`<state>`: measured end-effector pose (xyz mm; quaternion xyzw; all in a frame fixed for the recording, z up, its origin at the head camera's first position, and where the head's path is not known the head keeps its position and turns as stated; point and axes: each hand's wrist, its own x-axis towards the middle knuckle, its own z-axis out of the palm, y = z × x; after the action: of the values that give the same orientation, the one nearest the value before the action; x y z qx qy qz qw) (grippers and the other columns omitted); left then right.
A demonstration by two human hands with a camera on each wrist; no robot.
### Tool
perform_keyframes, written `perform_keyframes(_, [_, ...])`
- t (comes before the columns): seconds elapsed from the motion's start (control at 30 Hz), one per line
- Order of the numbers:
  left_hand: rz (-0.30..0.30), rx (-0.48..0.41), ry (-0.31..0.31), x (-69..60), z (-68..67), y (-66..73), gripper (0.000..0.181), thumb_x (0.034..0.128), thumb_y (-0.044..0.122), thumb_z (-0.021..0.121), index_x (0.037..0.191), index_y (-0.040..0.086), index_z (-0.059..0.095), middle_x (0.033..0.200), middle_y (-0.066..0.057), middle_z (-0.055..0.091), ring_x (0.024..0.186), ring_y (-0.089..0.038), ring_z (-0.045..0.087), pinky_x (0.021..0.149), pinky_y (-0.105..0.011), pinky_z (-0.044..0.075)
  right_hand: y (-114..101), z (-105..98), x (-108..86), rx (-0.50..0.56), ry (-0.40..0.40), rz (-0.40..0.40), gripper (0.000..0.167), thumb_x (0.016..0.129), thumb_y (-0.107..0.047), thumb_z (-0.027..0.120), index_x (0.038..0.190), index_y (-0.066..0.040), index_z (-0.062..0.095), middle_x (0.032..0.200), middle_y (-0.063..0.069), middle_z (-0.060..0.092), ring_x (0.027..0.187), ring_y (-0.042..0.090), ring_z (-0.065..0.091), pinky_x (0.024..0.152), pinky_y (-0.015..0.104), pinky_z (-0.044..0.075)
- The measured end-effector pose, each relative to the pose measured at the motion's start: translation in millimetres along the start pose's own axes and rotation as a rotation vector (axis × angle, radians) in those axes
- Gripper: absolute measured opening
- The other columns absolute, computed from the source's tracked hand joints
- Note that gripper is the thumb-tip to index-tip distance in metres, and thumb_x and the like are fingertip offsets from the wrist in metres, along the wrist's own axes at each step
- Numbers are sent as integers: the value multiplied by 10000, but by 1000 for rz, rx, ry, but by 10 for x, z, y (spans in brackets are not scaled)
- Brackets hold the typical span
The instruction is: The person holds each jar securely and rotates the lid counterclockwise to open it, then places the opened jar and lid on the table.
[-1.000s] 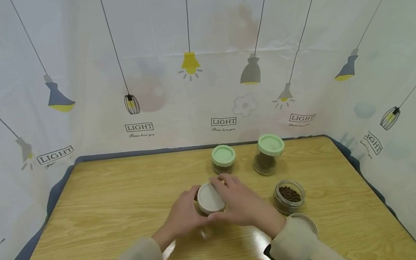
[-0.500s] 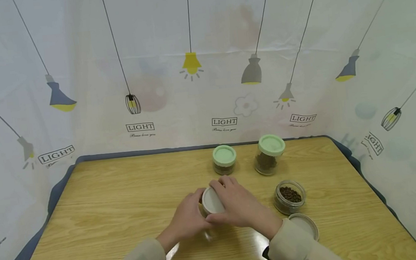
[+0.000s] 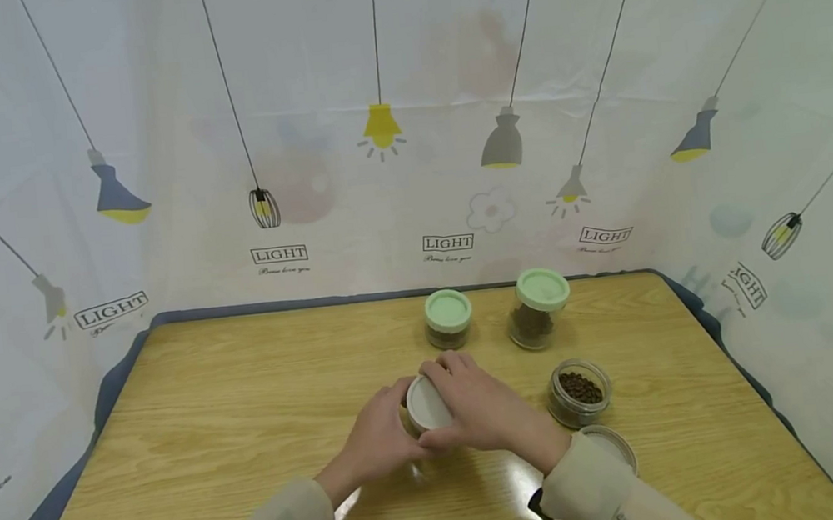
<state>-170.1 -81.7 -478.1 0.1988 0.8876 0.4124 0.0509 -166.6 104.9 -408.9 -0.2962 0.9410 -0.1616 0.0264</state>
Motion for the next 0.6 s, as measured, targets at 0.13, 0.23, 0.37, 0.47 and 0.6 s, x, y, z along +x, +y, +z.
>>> perform_keyframes(0.13, [5, -5, -2, -8, 11, 4, 907, 618, 493, 876, 1367, 149, 497, 1140, 45, 621, 1023, -120, 551, 898, -381, 476, 12, -4, -11, -16, -2, -15, 766, 746, -526, 776, 1301, -83, 488, 1193, 120, 515, 1079, 246, 491, 823, 376, 522])
perform_keyframes(0.23, [0, -18, -7, -13, 14, 10, 926, 615, 525, 869, 1374, 151, 491, 1159, 32, 617, 1044, -136, 558, 903, -396, 481, 25, -3, -11, -23, -8, -22, 761, 749, -524, 776, 1297, -83, 484, 1192, 118, 513, 1083, 242, 488, 827, 371, 522])
perform_keyframes(0.37, [-7, -35, -9, -15, 17, 18, 941, 610, 539, 868, 1379, 151, 488, 1179, 21, 616, 1064, -149, 565, 914, -406, 484, 36, -3, -3, -20, -19, -28, 759, 752, -518, 774, 1296, -79, 479, 1201, 121, 506, 1091, 243, 481, 827, 369, 523])
perform_keyframes(0.47, [-9, -52, -5, -16, 27, 23, 928, 612, 521, 872, 1373, 150, 493, 1182, 24, 615, 1067, -145, 561, 914, -395, 484, 43, -9, 6, -12, -27, -20, 766, 751, -525, 770, 1302, -76, 482, 1213, 120, 506, 1091, 241, 481, 815, 359, 521])
perform_keyframes(0.6, [-8, -109, -5, -20, 54, 38, 886, 642, 485, 863, 1374, 147, 494, 1199, 36, 609, 1068, -140, 539, 913, -382, 477, 64, -21, 23, 9, -26, 15, 769, 741, -541, 765, 1303, -88, 503, 1191, 97, 519, 1043, 216, 486, 764, 325, 504])
